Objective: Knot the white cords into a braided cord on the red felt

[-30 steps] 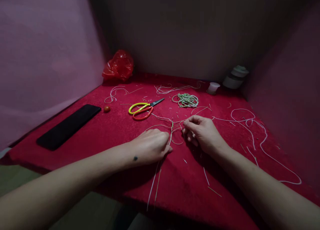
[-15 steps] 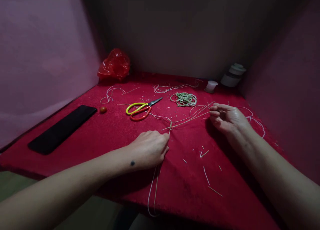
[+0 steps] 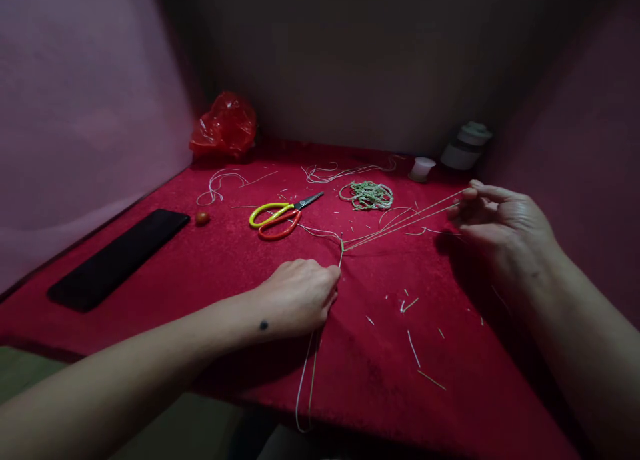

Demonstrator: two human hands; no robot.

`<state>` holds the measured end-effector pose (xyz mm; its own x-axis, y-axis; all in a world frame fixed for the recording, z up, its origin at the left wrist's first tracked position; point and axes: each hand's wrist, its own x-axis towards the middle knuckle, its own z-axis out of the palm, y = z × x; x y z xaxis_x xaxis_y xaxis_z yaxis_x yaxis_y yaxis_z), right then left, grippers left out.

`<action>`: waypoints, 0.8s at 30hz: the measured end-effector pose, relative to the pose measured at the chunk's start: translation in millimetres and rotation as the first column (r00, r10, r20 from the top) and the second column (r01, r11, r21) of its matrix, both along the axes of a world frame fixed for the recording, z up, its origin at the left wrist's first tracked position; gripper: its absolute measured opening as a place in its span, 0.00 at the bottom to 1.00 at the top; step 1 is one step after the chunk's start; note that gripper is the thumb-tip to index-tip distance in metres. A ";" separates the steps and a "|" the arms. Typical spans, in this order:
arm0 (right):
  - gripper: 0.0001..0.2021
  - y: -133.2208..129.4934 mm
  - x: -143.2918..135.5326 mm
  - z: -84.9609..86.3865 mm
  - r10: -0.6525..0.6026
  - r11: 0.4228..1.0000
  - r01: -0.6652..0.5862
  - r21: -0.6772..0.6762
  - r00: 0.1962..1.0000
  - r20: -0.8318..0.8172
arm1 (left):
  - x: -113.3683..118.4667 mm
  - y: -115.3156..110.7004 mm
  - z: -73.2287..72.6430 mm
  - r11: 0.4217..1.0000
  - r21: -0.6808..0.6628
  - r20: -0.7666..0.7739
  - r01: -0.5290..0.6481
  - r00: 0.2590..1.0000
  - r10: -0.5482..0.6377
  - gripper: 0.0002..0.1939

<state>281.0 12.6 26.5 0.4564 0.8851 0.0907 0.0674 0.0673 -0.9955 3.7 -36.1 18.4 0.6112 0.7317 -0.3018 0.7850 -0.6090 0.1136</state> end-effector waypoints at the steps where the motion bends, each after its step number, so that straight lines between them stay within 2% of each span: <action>1: 0.10 0.4 0.8 1.5 0.001 1.000 -0.005 -0.026 0.990 -0.140 | 0.1 -0.1 -0.5 1.000 -0.002 0.004 0.001 1.000 -0.001 0.12; 3: 0.10 0.1 4.1 4.7 0.012 0.996 -0.044 -0.079 0.930 -0.368 | 0.3 -0.6 -1.6 1.000 0.000 0.018 0.004 1.000 -0.004 0.12; 5: 0.10 -1.9 8.2 7.4 -0.014 0.997 -0.012 -0.074 0.939 -0.343 | 0.2 -0.8 -1.8 1.000 0.001 0.023 0.002 1.000 -0.002 0.12; 6: 0.10 -3.5 9.8 8.2 -0.044 0.997 0.024 -0.075 0.963 -0.265 | -0.3 -0.5 -1.3 1.000 -0.001 0.025 -0.002 1.000 0.002 0.11; 7: 0.09 -5.3 10.3 8.3 -0.069 0.995 0.059 -0.085 0.990 -0.120 | -1.1 0.3 -0.3 1.000 -0.010 0.030 -0.003 1.000 0.003 0.11; 8: 0.07 -7.4 9.4 7.8 -0.091 0.989 0.099 -0.107 0.993 0.075 | -2.3 1.8 1.2 1.000 -0.029 0.044 0.000 0.999 0.002 0.11; 9: 0.04 -9.5 6.6 6.8 -0.090 0.984 0.131 -0.122 0.953 0.291 | -3.8 4.0 3.0 0.998 -0.056 0.067 0.003 0.998 0.000 0.10; 10: 0.01 -11.8 1.8 5.3 -0.060 0.978 0.159 -0.132 0.831 0.553 | -5.5 6.9 4.7 0.996 -0.085 0.098 0.000 0.995 0.008 0.10; 12: 0.02 -16.7 -13.9 1.5 -0.084 0.977 0.201 -0.068 0.661 0.745 | -8.1 14.3 6.8 0.990 -0.135 0.181 -0.030 0.982 0.054 0.11; 13: 0.04 -19.5 -24.3 -0.8 -0.086 0.987 0.160 0.013 0.456 0.886 | -8.5 18.2 6.6 0.987 -0.148 0.223 -0.057 0.971 0.090 0.13; 14: 0.06 -22.4 -35.8 -3.2 -0.076 0.995 0.086 0.052 0.304 0.950 | -8.1 21.8 5.4 0.984 -0.152 0.262 -0.088 0.957 0.126 0.15; 15: 0.06 -25.5 -47.9 -6.0 -0.056 0.998 -0.007 0.060 0.245 0.968 | -6.7 25.1 3.1 0.981 -0.150 0.297 -0.119 0.942 0.159 0.16; 17: 0.06 -31.5 -71.6 -12.7 0.015 0.977 -0.209 0.045 0.274 0.961 | -1.8 29.7 -3.3 0.976 -0.144 0.355 -0.163 0.912 0.205 0.16; 19: 0.06 -36.0 -91.6 -20.9 0.181 0.936 -0.345 -0.064 0.319 0.930 | 3.9 32.1 -9.9 0.969 -0.143 0.403 -0.202 0.882 0.243 0.13; 21: 0.07 -38.1 -105.8 -29.6 0.332 0.900 -0.393 -0.190 0.335 0.882 | 8.3 33.6 -14.5 0.963 -0.159 0.435 -0.218 0.860 0.267 0.11; 24: 0.04 -36.9 -116.4 -38.7 0.430 0.870 -0.401 -0.286 0.335 0.838 | 10.6 35.9 -17.5 0.948 -0.222 0.448 -0.227 0.840 0.306 0.10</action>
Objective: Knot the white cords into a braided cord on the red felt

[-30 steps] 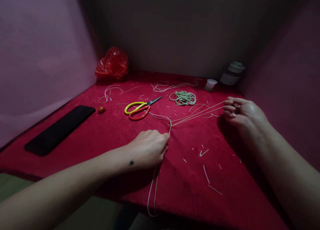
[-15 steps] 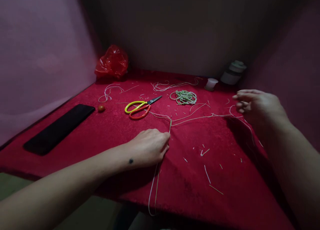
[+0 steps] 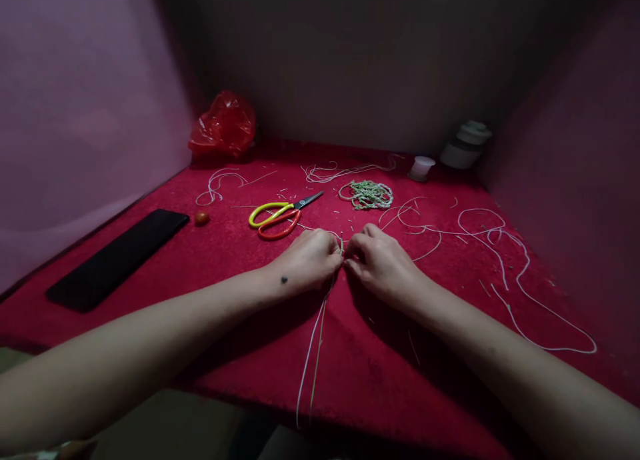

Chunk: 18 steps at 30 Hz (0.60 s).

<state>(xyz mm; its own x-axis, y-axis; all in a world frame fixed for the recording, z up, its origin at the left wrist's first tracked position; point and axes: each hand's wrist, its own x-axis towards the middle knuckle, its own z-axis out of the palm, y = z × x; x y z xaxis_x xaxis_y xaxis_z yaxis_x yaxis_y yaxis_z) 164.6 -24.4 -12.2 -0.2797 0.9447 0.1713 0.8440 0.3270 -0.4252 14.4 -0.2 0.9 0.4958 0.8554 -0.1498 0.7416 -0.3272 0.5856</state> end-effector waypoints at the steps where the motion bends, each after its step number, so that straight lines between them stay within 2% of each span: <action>1: 0.04 0.9 -1.5 -1.2 -0.009 1.000 0.009 -0.012 1.000 -0.016 | -0.1 0.9 -0.5 0.999 -0.033 0.014 -0.005 1.000 0.006 0.10; 4: 0.04 3.3 -2.6 0.6 -0.059 0.996 0.049 -0.069 0.986 -0.154 | -1.1 3.2 -2.3 0.992 -0.125 0.069 -0.019 0.997 0.028 0.10; 6: 0.04 4.2 -2.2 4.3 -0.103 0.978 0.043 -0.206 0.952 -0.288 | -1.6 4.1 -3.5 0.988 -0.152 0.090 -0.023 0.995 0.037 0.11; 8: 0.04 5.2 -1.4 7.5 -0.154 0.927 0.000 -0.376 0.912 -0.380 | -1.7 4.3 -4.0 0.989 -0.149 0.092 -0.024 0.995 0.038 0.11; 10: 0.05 7.1 -0.3 8.4 -0.168 0.901 -0.020 -0.434 0.905 -0.392 | -1.4 3.7 -3.5 0.991 -0.131 0.091 -0.019 0.995 0.031 0.10; 14: 0.06 12.6 1.7 5.1 -0.130 0.966 0.062 -0.253 0.956 -0.264 | -0.5 1.8 -0.9 0.994 -0.105 0.101 -0.016 0.995 0.027 0.08; 18: 0.05 12.6 -0.3 5.5 -0.153 0.977 0.137 -0.162 0.984 -0.093 | -0.4 2.1 0.2 0.996 -0.092 0.154 -0.003 0.988 0.017 0.07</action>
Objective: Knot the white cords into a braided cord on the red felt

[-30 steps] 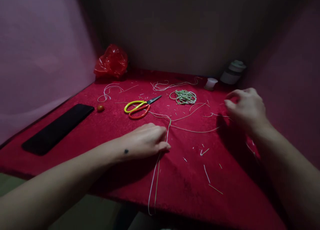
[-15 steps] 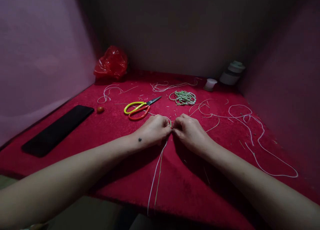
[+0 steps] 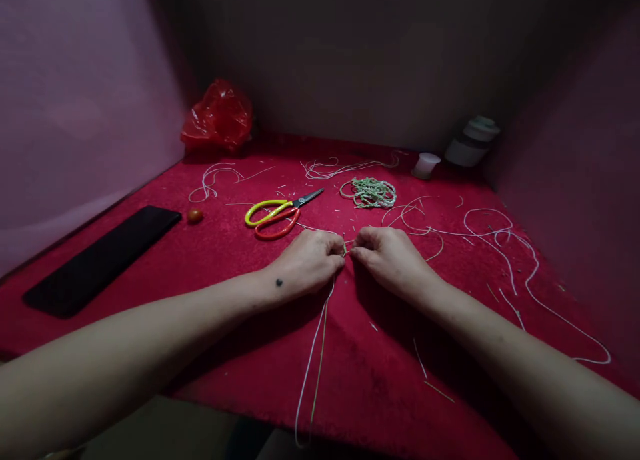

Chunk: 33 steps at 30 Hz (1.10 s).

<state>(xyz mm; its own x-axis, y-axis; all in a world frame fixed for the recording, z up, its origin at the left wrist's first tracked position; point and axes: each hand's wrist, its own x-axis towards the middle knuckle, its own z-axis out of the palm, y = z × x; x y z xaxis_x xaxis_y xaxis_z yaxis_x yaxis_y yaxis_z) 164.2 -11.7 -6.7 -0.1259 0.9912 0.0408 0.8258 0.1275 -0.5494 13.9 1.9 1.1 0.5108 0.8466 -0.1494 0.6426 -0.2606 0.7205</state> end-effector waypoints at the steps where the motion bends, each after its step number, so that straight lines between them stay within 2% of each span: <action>1: 0.05 -1.1 -1.0 0.9 -0.009 1.000 0.009 0.004 0.999 0.035 | -0.2 0.5 -0.2 1.000 0.008 0.013 0.002 1.000 -0.002 0.07; 4: 0.06 -4.4 -3.3 3.4 -0.026 1.000 0.026 0.003 0.996 0.083 | -1.3 2.1 -1.3 1.000 0.019 0.023 0.010 1.000 -0.011 0.07; 9: 0.06 -6.0 -2.7 3.3 -0.022 1.000 0.023 -0.012 0.998 0.065 | -3.3 4.1 -3.8 1.000 0.001 0.025 0.030 0.999 -0.030 0.07; 16: 0.06 -12.3 -1.3 -6.3 -0.010 0.998 0.005 0.063 0.996 0.090 | -5.5 2.1 -2.9 0.998 0.044 -0.041 0.046 0.998 -0.044 0.09; 22: 0.07 -15.7 -1.4 -11.9 -0.017 0.995 0.014 0.096 0.999 0.033 | -6.7 0.8 -2.3 0.995 0.094 -0.079 0.042 0.996 -0.035 0.11; 29: 0.07 -16.2 -1.3 -12.3 -0.011 0.995 0.014 0.098 0.999 -0.039 | -11.0 1.4 -3.8 1.000 0.002 -0.018 0.021 1.000 -0.021 0.10; 33: 0.08 -17.1 -1.1 -12.2 -0.013 0.994 0.020 0.108 0.998 -0.066 | -11.9 -0.7 -4.7 0.991 -0.133 0.067 -0.025 0.997 0.034 0.10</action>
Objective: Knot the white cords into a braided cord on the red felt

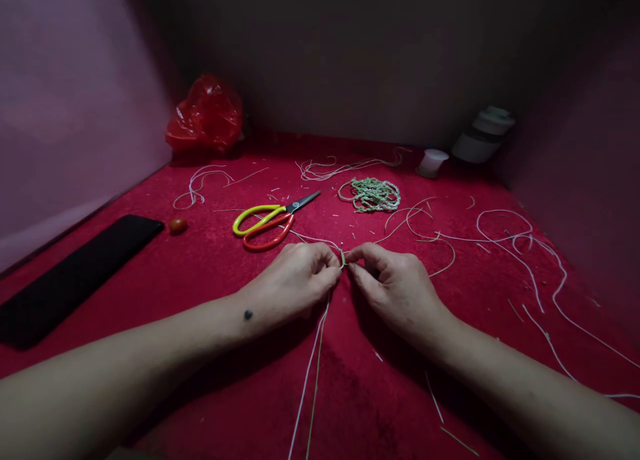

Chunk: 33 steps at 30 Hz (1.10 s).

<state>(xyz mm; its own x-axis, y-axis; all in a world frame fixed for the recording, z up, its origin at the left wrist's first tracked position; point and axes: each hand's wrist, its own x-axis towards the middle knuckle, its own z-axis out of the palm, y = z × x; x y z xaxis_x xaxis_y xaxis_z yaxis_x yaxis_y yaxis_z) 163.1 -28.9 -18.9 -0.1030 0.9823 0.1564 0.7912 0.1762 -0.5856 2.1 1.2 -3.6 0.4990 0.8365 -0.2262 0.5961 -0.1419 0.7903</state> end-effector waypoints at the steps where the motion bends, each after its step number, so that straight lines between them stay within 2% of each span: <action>1: 0.09 -0.3 0.0 -0.1 0.001 1.000 -0.001 0.006 1.000 -0.007 | 0.1 0.0 0.7 0.998 -0.058 0.025 -0.015 1.000 0.016 0.10; 6: 0.12 -1.8 0.2 -2.3 0.008 0.999 -0.007 0.045 0.999 -0.033 | -1.0 3.6 5.7 0.925 -0.377 0.154 -0.052 0.981 0.118 0.09; 10: 0.14 -4.6 0.8 -5.4 0.079 0.989 -0.078 0.125 0.997 0.003 | -3.6 4.6 5.0 0.823 -0.568 0.328 0.014 0.921 0.211 0.07; 13: 0.17 -8.2 0.7 -8.4 0.147 0.960 -0.169 0.222 0.983 0.114 | -4.7 3.6 3.4 0.752 -0.656 0.399 0.065 0.876 0.272 0.06; 18: 0.18 -13.2 0.3 -11.5 0.162 0.918 -0.257 0.303 0.939 0.305 | -5.4 4.4 3.4 0.683 -0.724 0.452 0.098 0.814 0.363 0.07; 23: 0.17 -14.3 1.1 -11.5 0.182 0.900 -0.300 0.315 0.917 0.354 | -5.3 6.0 4.4 0.656 -0.747 0.462 0.110 0.795 0.393 0.08; 28: 0.14 -13.0 2.8 -11.1 0.227 0.920 -0.288 0.268 0.945 0.236 | -6.2 6.0 1.8 0.654 -0.744 0.481 0.135 0.788 0.385 0.08; 33: 0.11 -13.0 3.6 -10.5 0.212 0.948 -0.229 0.222 0.972 0.098 | -6.6 5.3 3.0 0.659 -0.744 0.446 0.111 0.817 0.366 0.09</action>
<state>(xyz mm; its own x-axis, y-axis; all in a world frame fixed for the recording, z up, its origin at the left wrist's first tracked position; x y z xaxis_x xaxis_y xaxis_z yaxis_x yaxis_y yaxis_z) 166.7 -41.8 -29.4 -0.3324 0.8721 0.3592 0.7560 0.4741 -0.4513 -4.5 6.5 -0.7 0.6287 0.5849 -0.5125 0.0238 0.6443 0.7644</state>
